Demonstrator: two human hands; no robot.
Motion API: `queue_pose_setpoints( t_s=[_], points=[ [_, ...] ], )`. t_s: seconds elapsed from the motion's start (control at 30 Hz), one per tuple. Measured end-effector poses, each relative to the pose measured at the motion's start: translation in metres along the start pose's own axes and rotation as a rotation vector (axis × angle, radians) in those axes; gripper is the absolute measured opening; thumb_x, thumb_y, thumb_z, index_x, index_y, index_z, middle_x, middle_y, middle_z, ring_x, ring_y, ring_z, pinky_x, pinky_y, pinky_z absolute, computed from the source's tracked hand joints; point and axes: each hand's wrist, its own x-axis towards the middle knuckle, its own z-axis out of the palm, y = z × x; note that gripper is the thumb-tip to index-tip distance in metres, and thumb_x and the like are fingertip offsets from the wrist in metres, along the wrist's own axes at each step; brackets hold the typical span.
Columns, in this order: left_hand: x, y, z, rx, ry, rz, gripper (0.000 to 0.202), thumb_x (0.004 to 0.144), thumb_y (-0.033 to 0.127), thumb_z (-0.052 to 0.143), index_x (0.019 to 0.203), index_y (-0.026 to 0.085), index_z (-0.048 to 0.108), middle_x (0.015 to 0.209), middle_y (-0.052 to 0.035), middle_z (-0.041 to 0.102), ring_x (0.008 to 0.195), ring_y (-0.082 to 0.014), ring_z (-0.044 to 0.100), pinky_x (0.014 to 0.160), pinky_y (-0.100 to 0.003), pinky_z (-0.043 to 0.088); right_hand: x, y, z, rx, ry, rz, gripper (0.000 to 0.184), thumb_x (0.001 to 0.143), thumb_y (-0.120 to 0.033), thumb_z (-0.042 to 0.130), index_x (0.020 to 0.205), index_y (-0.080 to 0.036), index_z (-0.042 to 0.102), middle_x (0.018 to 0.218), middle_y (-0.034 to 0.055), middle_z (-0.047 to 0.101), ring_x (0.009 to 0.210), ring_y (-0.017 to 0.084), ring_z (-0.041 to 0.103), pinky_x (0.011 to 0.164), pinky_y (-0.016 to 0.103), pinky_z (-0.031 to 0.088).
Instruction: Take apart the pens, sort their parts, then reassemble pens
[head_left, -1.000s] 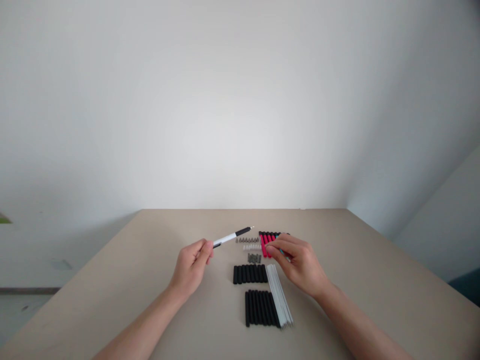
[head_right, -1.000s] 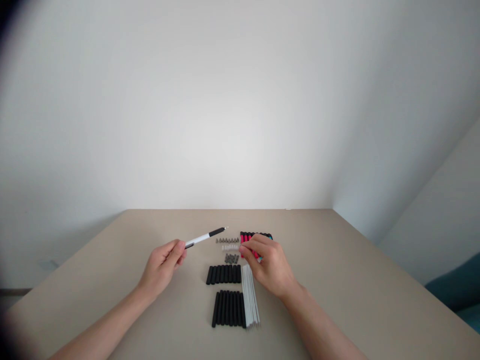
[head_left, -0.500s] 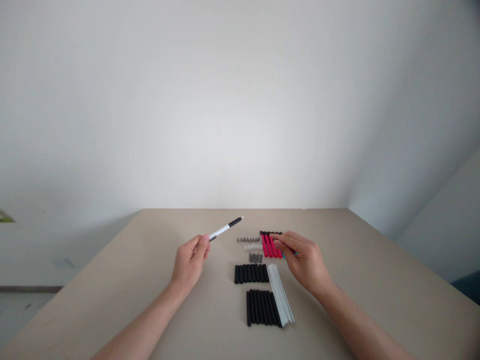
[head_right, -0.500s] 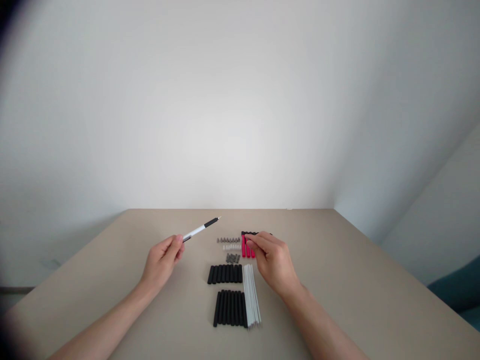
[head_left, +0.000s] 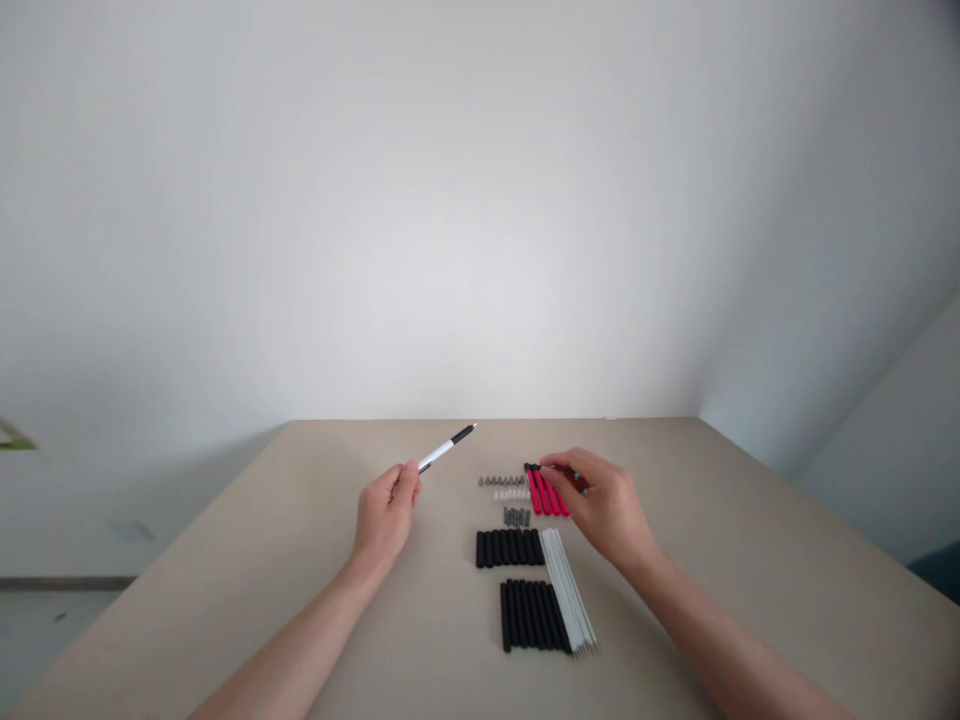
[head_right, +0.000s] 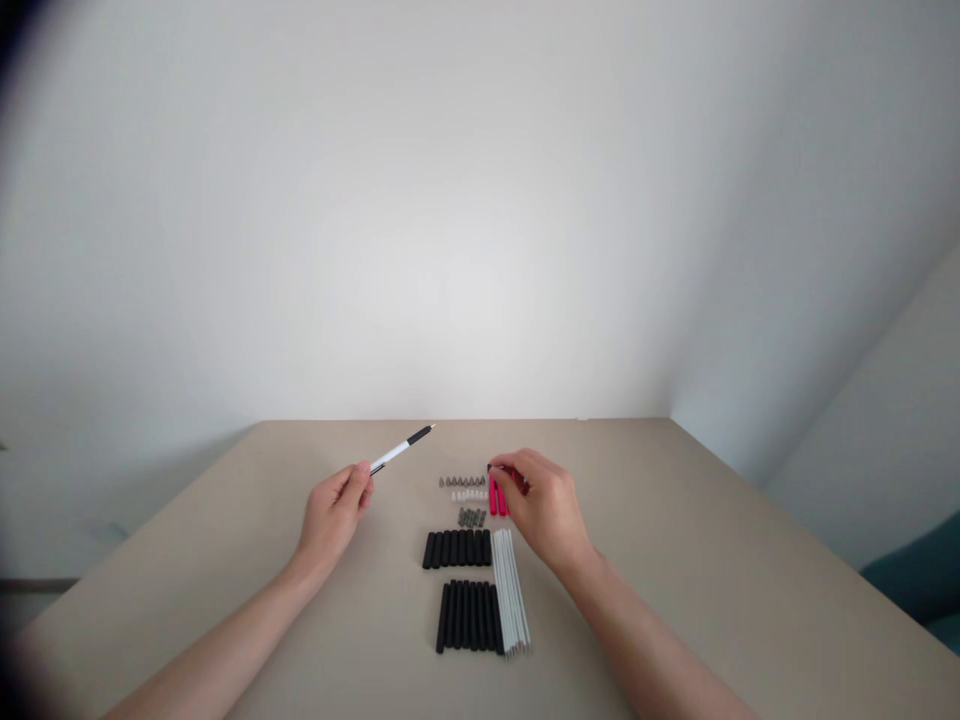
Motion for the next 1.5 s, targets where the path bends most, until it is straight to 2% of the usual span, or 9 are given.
queue_pose_setpoints(
  t_s=[0.17,0.3,0.57,0.8,1.07,1.5],
  points=[
    [0.0,0.003,-0.001,-0.005,0.0,-0.003,0.045,0.088,0.052,0.04,0.059,0.018,0.047,0.049,0.0051,0.039,0.045,-0.0096,0.035,0.043,-0.019,0.027,0.028,-0.011,0.031,0.015,-0.221,-0.155,0.015,0.087,-0.018,0.053,0.083,-0.019,0.068,0.082,0.0038,0.064,0.076,0.014,0.06,0.071,0.025,0.046],
    [-0.001,0.006,0.0,-0.016,0.006,-0.002,0.045,0.088,0.053,0.041,0.059,0.018,0.046,0.05,0.005,0.039,0.045,-0.0096,0.036,0.044,-0.019,0.027,0.049,-0.02,0.054,-0.182,-0.416,-0.187,0.014,0.084,-0.012,0.055,0.085,-0.017,0.067,0.087,0.0051,0.065,0.089,0.016,0.057,0.08,0.026,0.042],
    [0.0,0.004,-0.001,0.021,0.015,0.015,0.045,0.088,0.053,0.041,0.06,0.018,0.047,0.049,0.005,0.041,0.045,-0.0103,0.039,0.045,-0.02,0.03,0.055,-0.029,0.08,-0.34,-0.549,-0.183,0.017,0.079,-0.009,0.054,0.079,-0.017,0.069,0.083,0.007,0.068,0.088,0.021,0.053,0.077,0.03,0.036],
    [-0.001,0.006,-0.002,0.053,0.017,0.017,0.045,0.088,0.051,0.041,0.058,0.018,0.045,0.048,0.0054,0.039,0.045,-0.0099,0.037,0.045,-0.02,0.028,0.053,-0.03,0.087,-0.416,-0.61,-0.218,0.017,0.078,-0.011,0.054,0.081,-0.018,0.07,0.088,0.0074,0.068,0.091,0.023,0.051,0.076,0.031,0.033],
    [-0.001,0.004,-0.002,0.077,0.022,0.037,0.043,0.088,0.05,0.041,0.059,0.018,0.046,0.048,0.0051,0.042,0.045,-0.0103,0.039,0.045,-0.02,0.029,0.052,-0.028,0.088,-0.461,-0.619,-0.226,0.02,0.081,-0.015,0.05,0.082,-0.018,0.07,0.088,0.0089,0.067,0.09,0.024,0.049,0.074,0.033,0.032],
    [0.001,0.002,-0.001,0.068,0.024,0.033,0.044,0.087,0.049,0.042,0.057,0.017,0.046,0.047,0.0051,0.04,0.045,-0.0097,0.037,0.045,-0.02,0.028,0.053,-0.031,0.082,-0.496,-0.65,-0.204,0.022,0.079,-0.014,0.049,0.084,-0.018,0.069,0.09,0.0087,0.067,0.093,0.025,0.05,0.075,0.034,0.032]
  ],
)
